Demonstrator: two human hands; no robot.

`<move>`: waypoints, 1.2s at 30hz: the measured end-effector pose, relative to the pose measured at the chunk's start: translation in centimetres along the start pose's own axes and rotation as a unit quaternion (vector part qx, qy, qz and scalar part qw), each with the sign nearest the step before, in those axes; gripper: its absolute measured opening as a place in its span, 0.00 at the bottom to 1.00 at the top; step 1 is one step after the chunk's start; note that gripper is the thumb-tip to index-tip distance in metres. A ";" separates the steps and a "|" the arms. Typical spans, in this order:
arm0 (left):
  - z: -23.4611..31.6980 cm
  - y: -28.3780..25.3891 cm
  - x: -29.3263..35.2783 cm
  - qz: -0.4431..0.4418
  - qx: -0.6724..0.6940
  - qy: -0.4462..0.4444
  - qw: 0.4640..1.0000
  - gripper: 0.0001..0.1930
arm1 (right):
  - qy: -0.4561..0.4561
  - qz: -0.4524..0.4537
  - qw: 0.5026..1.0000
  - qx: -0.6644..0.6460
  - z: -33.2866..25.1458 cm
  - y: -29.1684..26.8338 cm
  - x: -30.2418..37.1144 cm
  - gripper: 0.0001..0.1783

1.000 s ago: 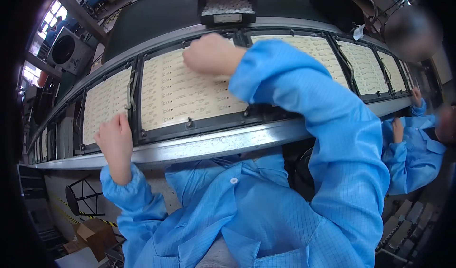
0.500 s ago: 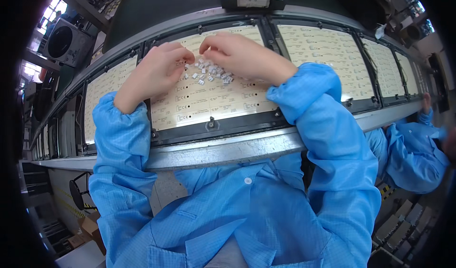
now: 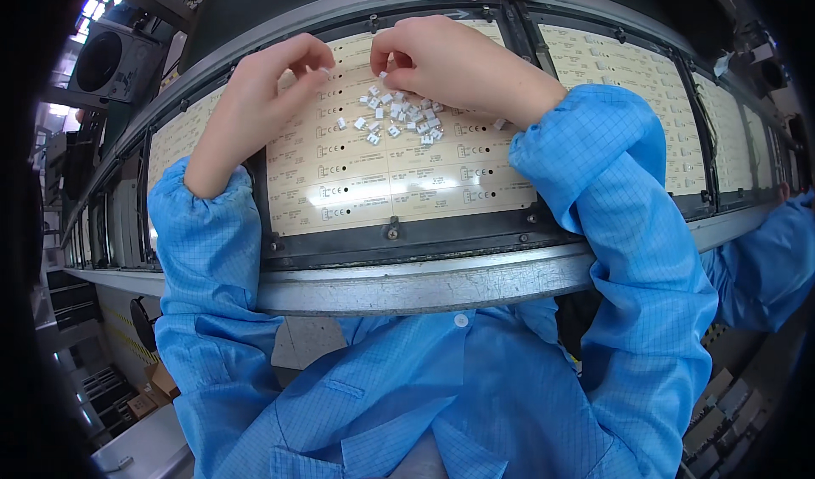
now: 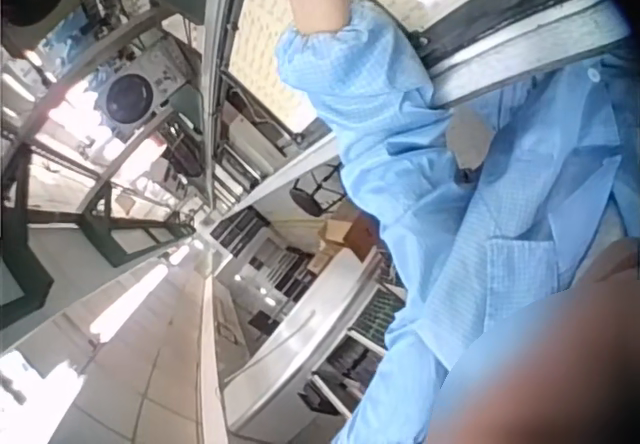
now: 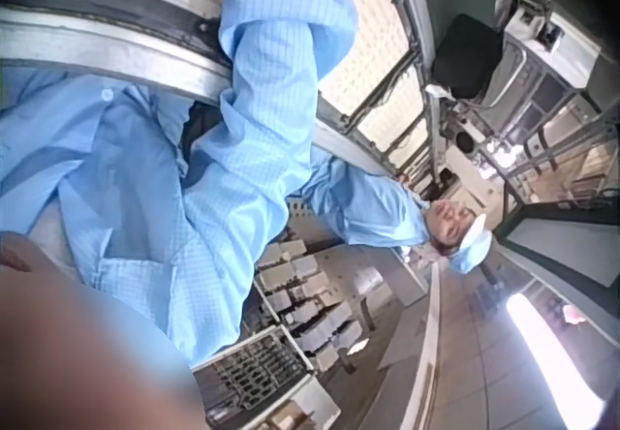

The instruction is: Placing small electronic components onto a circuit board or template.

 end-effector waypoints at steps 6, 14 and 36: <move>-1.5 -0.8 0.2 0.021 0.002 -0.048 0.999 0.08 | 0.015 0.101 0.993 -0.059 2.7 -3.8 0.5 0.08; -2.6 -0.4 0.1 0.012 0.033 -0.071 0.997 0.10 | 0.085 0.094 0.988 -0.090 7.5 -4.5 0.3 0.12; -1.4 -1.5 0.5 0.079 -0.073 -0.013 0.994 0.08 | 0.035 0.106 0.975 0.193 5.2 -3.9 0.5 0.09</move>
Point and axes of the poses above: each hand's wrist, its own x-axis away from the middle knuckle, its own y-axis out of the palm, z = x × y, the point moved 8 cm from there along -x, towards the middle knuckle, and after that the axes turned 4 degrees about -z, right-handed, at the moved point
